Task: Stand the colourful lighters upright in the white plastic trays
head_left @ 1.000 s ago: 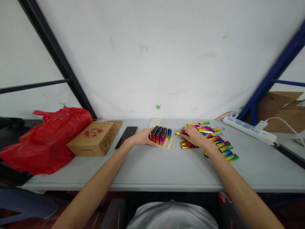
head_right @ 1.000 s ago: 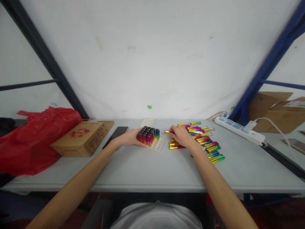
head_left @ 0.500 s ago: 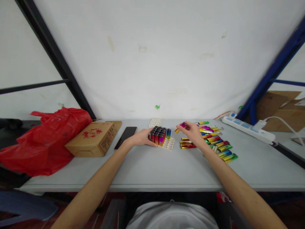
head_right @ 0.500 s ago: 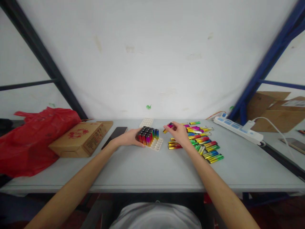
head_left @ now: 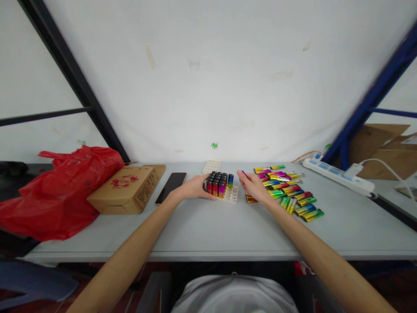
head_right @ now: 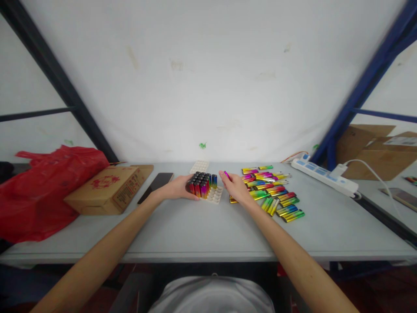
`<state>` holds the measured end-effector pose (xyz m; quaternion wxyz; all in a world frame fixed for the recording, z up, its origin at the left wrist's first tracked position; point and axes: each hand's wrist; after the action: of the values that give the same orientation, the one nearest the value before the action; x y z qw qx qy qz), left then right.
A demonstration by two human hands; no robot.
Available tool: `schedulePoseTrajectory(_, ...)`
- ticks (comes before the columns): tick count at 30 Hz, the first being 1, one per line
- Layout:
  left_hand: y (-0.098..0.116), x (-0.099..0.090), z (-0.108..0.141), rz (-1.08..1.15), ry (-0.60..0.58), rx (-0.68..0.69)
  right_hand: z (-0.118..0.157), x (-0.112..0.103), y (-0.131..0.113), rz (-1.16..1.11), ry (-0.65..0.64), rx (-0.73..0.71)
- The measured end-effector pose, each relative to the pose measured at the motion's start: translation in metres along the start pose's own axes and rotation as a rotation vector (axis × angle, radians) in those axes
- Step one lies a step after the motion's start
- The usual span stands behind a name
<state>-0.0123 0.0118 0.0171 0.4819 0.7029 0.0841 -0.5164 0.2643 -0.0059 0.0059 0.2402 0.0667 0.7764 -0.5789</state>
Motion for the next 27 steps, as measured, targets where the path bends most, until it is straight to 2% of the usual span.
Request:
schedulePoseTrajectory(7, 0.0018, -0.0006, 0.0008, 0.009, -0.001, 0.008, 0.0023, 0.0039, -0.0028, 0.264, 0.174, -0.03)
schedulePoseTrajectory(17, 0.0008, -0.0002, 0.0002, 0.0, -0.001, 0.001, 0.0016, 0.0056, 0.001, 0.329, 0.104, -0.126)
schedulePoseTrajectory(27, 0.0024, -0.0007, 0.0009, 0.006, -0.001, -0.002, 0.0067, -0.0005, -0.0077, 0.345, 0.052, -0.204)
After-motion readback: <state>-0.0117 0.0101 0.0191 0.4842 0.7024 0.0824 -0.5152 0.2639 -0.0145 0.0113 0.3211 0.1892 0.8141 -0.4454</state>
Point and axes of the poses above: each hand's wrist, its own z-axis away from the middle knuckle, its own x-axis out of the palm, y = z × x, and after that the axes turned 7 degrees about -y, right-handed
